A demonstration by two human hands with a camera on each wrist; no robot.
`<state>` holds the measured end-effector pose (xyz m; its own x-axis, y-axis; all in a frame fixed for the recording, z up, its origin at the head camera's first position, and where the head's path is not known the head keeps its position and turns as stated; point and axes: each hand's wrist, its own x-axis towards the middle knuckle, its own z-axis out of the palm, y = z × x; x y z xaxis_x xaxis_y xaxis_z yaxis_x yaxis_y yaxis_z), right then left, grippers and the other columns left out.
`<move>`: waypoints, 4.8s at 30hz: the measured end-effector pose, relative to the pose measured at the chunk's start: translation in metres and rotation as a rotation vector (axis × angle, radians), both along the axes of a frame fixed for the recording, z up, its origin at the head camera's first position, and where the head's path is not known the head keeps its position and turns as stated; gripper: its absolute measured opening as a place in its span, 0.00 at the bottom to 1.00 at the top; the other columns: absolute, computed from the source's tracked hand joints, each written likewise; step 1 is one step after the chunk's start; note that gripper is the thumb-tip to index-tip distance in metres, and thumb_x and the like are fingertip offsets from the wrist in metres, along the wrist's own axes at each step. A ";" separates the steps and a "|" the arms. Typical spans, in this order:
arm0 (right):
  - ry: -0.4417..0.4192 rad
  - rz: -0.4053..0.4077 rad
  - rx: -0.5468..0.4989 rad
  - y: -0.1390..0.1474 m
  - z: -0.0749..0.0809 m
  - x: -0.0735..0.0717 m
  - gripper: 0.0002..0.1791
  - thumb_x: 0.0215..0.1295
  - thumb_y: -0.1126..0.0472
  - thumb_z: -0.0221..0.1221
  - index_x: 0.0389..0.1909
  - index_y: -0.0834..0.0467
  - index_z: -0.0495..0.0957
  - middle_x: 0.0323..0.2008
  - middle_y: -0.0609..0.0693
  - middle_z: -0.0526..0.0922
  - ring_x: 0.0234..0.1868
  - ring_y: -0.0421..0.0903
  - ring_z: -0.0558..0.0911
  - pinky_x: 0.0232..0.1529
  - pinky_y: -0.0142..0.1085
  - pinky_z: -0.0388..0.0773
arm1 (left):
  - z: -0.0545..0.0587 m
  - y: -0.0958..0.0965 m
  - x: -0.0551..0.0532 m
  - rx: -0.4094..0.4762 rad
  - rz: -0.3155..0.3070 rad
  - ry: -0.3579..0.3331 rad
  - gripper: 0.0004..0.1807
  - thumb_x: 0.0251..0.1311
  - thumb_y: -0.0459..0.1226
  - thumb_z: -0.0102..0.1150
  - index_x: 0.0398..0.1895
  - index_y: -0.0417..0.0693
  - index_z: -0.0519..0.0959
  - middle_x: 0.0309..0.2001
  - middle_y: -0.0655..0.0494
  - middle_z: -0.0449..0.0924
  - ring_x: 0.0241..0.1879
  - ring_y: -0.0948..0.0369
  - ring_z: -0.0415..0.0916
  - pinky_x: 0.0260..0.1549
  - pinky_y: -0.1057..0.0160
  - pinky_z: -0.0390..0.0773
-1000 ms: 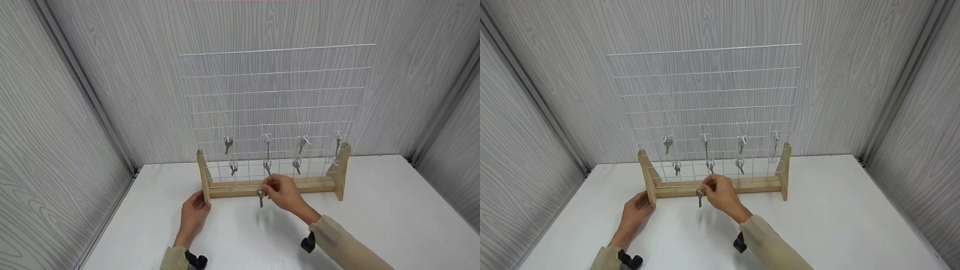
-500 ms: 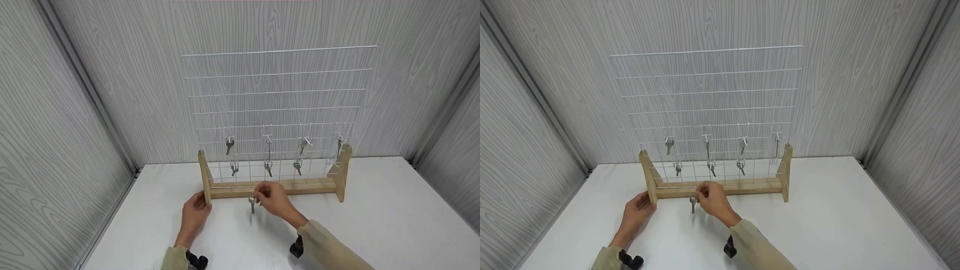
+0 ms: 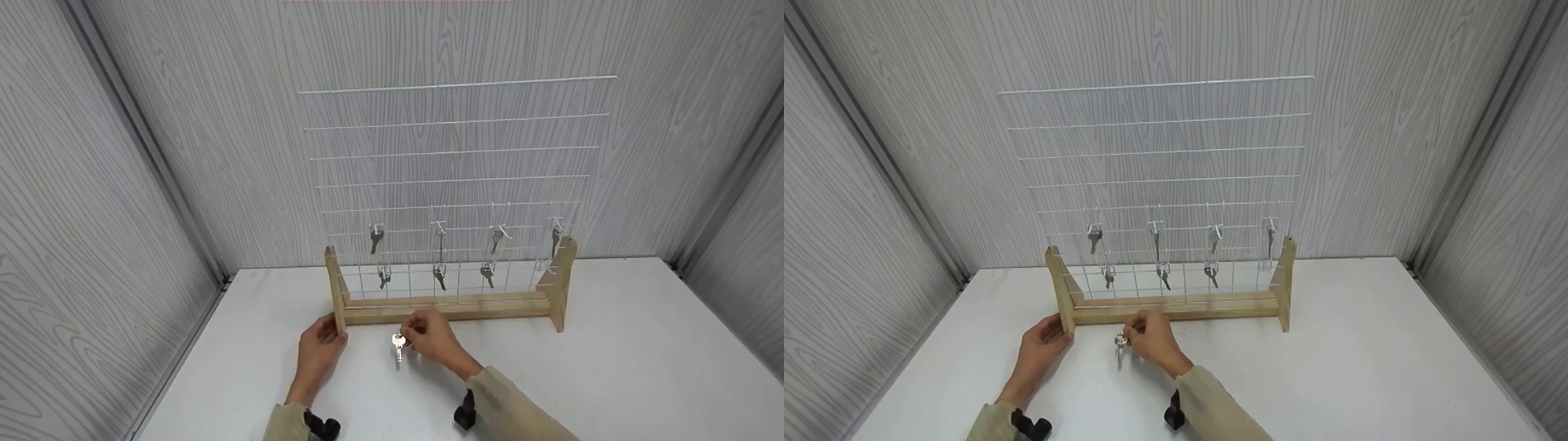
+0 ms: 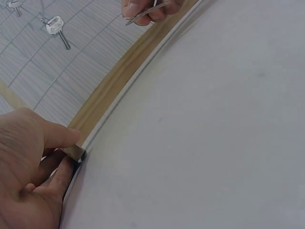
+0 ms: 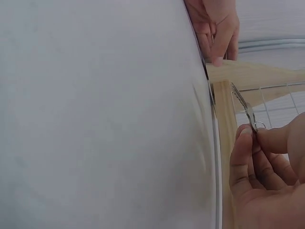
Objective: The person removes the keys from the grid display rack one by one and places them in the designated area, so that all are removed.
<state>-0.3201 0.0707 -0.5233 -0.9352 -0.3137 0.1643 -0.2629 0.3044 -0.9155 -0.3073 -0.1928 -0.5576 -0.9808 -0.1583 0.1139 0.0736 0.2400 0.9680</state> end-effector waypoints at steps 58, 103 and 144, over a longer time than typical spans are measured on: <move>0.119 0.001 0.201 0.024 0.027 0.011 0.06 0.72 0.66 0.67 0.45 0.63 0.90 0.39 0.54 0.91 0.35 0.44 0.87 0.32 0.31 0.87 | 0.003 0.002 0.002 0.004 -0.010 0.009 0.29 0.69 0.25 0.64 0.73 0.30 0.72 0.70 0.28 0.74 0.71 0.37 0.74 0.71 0.48 0.78; 0.336 -0.446 0.139 0.140 0.071 0.000 0.09 0.69 0.69 0.68 0.48 0.65 0.89 0.42 0.60 0.92 0.42 0.57 0.91 0.41 0.24 0.83 | -0.001 0.002 0.000 -0.025 0.011 0.019 0.27 0.70 0.28 0.62 0.72 0.34 0.74 0.68 0.33 0.77 0.71 0.41 0.76 0.70 0.54 0.80; 0.482 -0.484 0.124 0.129 0.083 -0.027 0.05 0.68 0.76 0.63 0.40 0.69 0.87 0.38 0.63 0.90 0.37 0.59 0.90 0.36 0.29 0.87 | -0.001 0.000 -0.002 -0.045 0.020 0.016 0.26 0.72 0.30 0.63 0.72 0.37 0.75 0.69 0.35 0.78 0.71 0.42 0.76 0.69 0.53 0.81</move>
<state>-0.3474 0.1995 -0.4406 -0.8064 0.0766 0.5864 -0.4399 0.5852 -0.6813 -0.3090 -0.1929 -0.5586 -0.9753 -0.1727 0.1374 0.0841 0.2848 0.9549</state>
